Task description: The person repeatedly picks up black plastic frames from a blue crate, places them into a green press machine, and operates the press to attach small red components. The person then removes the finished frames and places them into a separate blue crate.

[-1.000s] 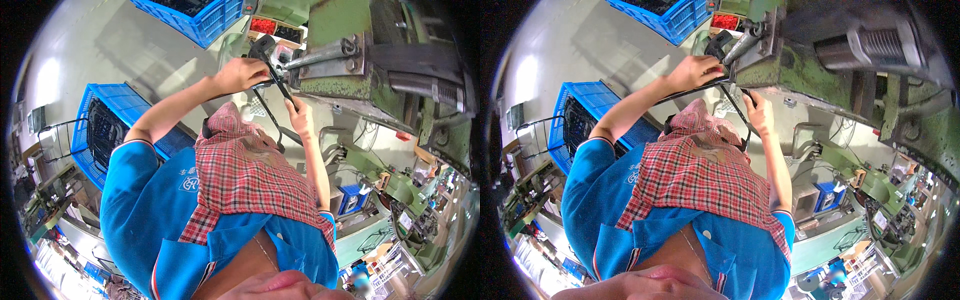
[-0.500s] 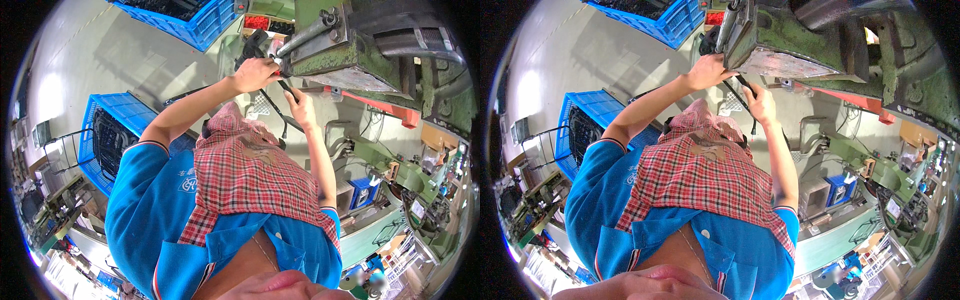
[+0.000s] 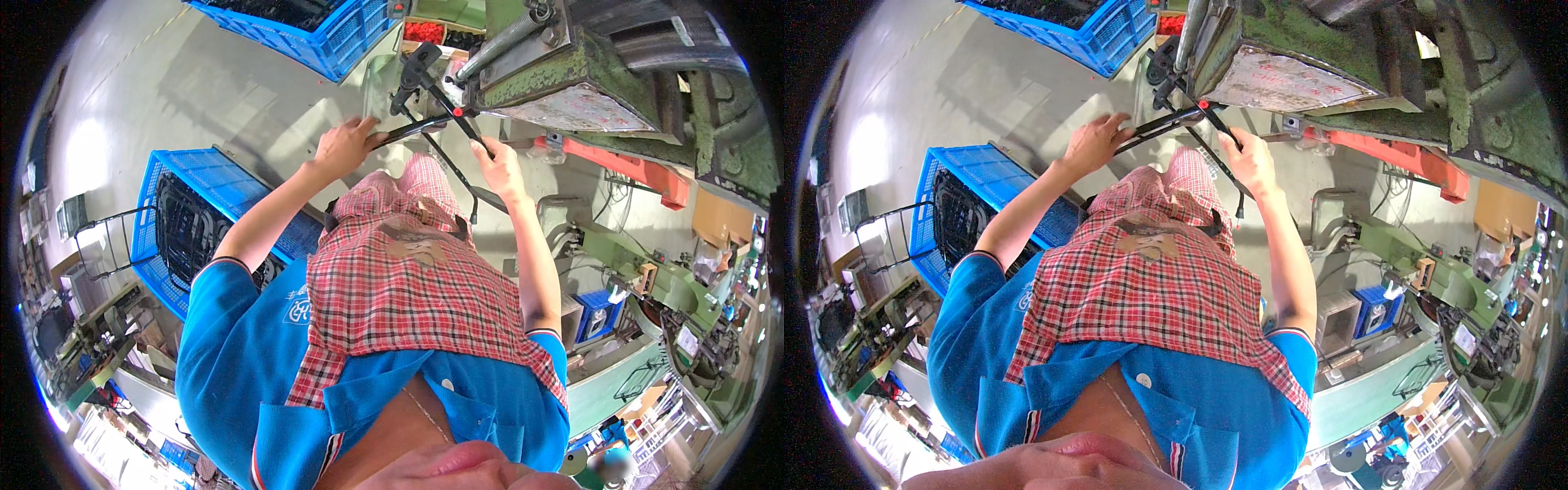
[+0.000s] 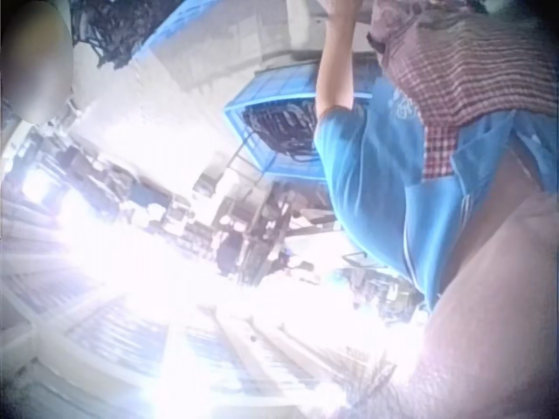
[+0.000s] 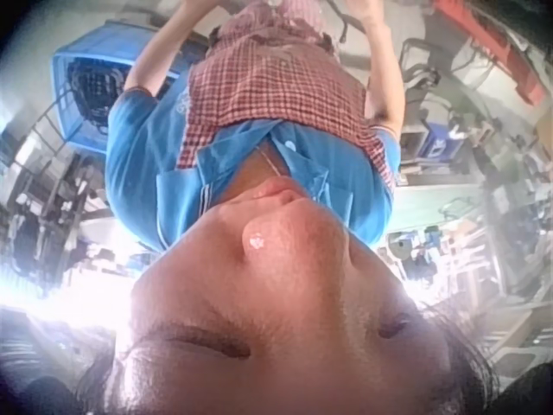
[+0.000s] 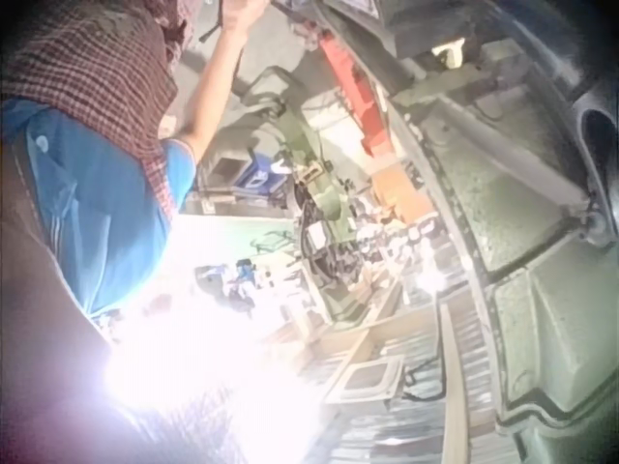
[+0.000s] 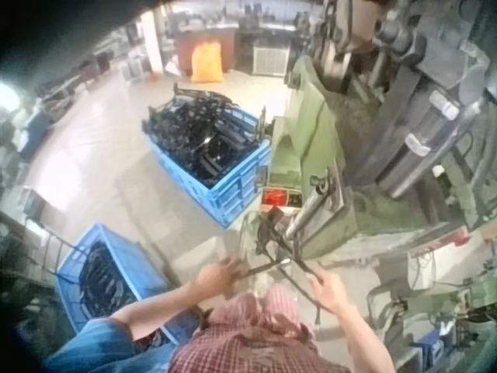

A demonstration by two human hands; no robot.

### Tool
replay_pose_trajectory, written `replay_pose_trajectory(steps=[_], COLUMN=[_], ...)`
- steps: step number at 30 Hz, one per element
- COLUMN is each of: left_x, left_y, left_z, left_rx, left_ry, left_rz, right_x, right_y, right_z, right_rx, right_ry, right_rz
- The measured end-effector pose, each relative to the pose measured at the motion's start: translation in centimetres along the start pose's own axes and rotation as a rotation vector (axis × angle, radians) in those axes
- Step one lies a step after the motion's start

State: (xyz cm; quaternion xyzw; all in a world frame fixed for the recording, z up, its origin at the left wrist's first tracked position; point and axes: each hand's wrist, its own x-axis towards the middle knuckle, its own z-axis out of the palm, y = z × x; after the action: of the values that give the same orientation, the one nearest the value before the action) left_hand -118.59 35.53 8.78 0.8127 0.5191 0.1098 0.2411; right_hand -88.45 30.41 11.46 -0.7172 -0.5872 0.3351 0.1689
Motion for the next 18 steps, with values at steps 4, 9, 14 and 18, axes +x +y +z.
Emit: replay_pose_trajectory(steps=[4,9,14,18], left_x=[-1.0,0.2,0.1,0.0], left_y=[-0.9,-0.2,0.1,0.0], left_z=[0.6,-1.0,-1.0,-1.1], left_rx=[-0.115,-0.05,-0.075,-0.093], left_ry=[-0.099,-0.141,-0.143,-0.14], left_rz=[-0.058,-0.085,-0.133,-0.125], right_x=[0.2,0.8,0.8,0.8], right_y=[0.5,1.0,1.2,1.0], right_z=[0.2,-0.3,-0.1,-0.2], right_rx=[0.037,0.02,0.051,0.062], right_ry=[0.006,-0.055,-0.057,-0.077], right_rz=[-0.015,0.016,-0.01,-0.003])
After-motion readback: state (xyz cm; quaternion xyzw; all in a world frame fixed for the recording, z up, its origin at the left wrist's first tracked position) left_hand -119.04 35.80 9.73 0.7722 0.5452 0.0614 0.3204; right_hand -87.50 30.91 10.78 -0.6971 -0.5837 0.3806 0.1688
